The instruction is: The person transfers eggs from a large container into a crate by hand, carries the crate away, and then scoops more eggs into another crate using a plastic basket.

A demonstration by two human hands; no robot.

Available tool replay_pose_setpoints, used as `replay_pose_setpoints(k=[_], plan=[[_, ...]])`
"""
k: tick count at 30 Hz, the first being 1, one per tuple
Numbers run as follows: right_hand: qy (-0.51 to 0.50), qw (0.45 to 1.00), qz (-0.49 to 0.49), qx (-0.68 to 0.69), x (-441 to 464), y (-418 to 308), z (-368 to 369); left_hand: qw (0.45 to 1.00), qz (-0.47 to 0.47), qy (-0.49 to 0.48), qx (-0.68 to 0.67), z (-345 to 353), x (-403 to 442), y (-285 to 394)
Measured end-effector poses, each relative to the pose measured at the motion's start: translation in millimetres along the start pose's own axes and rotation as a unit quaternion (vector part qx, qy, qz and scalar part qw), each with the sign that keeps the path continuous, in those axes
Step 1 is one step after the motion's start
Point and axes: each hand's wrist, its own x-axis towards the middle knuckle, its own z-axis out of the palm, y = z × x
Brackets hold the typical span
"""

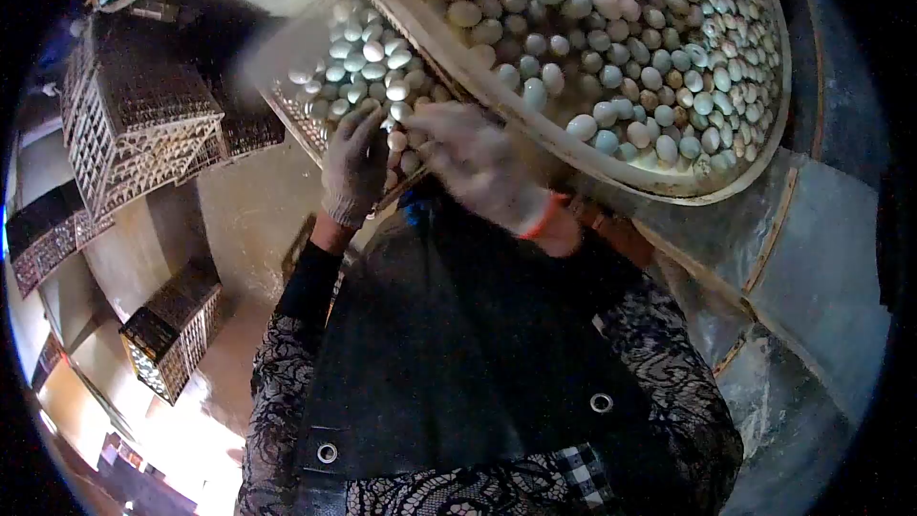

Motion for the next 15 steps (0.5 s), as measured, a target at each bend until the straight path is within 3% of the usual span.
replay_pose_setpoints(k=[2, 3, 4, 5, 7, 8, 9, 10, 11, 13, 14, 15], plan=[[0.059, 0.992, 0.034, -0.109, -0.2, 4.1, -56.0, 0.992, 0.058, 0.064, -0.096, -4.4, 45.4, 41.9], [0.109, 0.979, 0.136, -0.110, 6.1, -9.8, -82.2, 0.984, 0.090, 0.086, -0.130, -2.3, 67.8, 62.3], [0.147, 0.972, 0.176, -0.060, -6.8, 37.0, -95.1, 0.986, 0.078, 0.040, -0.141, -0.9, 89.7, 86.5], [0.105, 0.970, 0.193, -0.101, -21.3, 74.6, -115.1, 0.984, -0.022, -0.049, -0.172, 6.8, 108.0, 99.5], [0.068, 0.966, 0.207, -0.141, -28.2, 94.2, -137.1, 0.984, -0.027, -0.175, -0.021, 33.4, 147.7, 100.1], [0.100, 0.916, 0.379, 0.081, -24.6, 92.1, -142.3, 0.949, -0.035, -0.309, -0.049, 52.4, 171.7, 84.1], [0.120, 0.793, 0.517, 0.300, -20.6, 92.1, -147.3, 0.950, -0.028, -0.307, -0.044, 62.3, 185.7, 84.1], [0.124, 0.794, 0.512, 0.303, -27.0, 123.7, -144.6, 0.947, -0.088, -0.306, -0.047, 71.4, 196.5, 85.5], [0.059, 0.914, 0.371, 0.152, -42.6, 179.2, -134.4, 0.941, -0.148, -0.300, -0.050, 80.4, 207.3, 86.9], [-0.003, 0.978, 0.207, -0.008, -39.2, 196.1, -128.0, 0.941, -0.104, -0.289, -0.143, 116.3, 216.3, 44.8], [0.045, 0.933, 0.333, 0.128, -14.5, 167.0, -123.5, 0.930, -0.015, -0.289, -0.228, 139.1, 224.2, 14.4], [0.089, 0.853, 0.444, 0.259, 5.3, 147.7, -116.7, 0.916, 0.036, -0.292, -0.272, 151.3, 227.5, -3.5]])
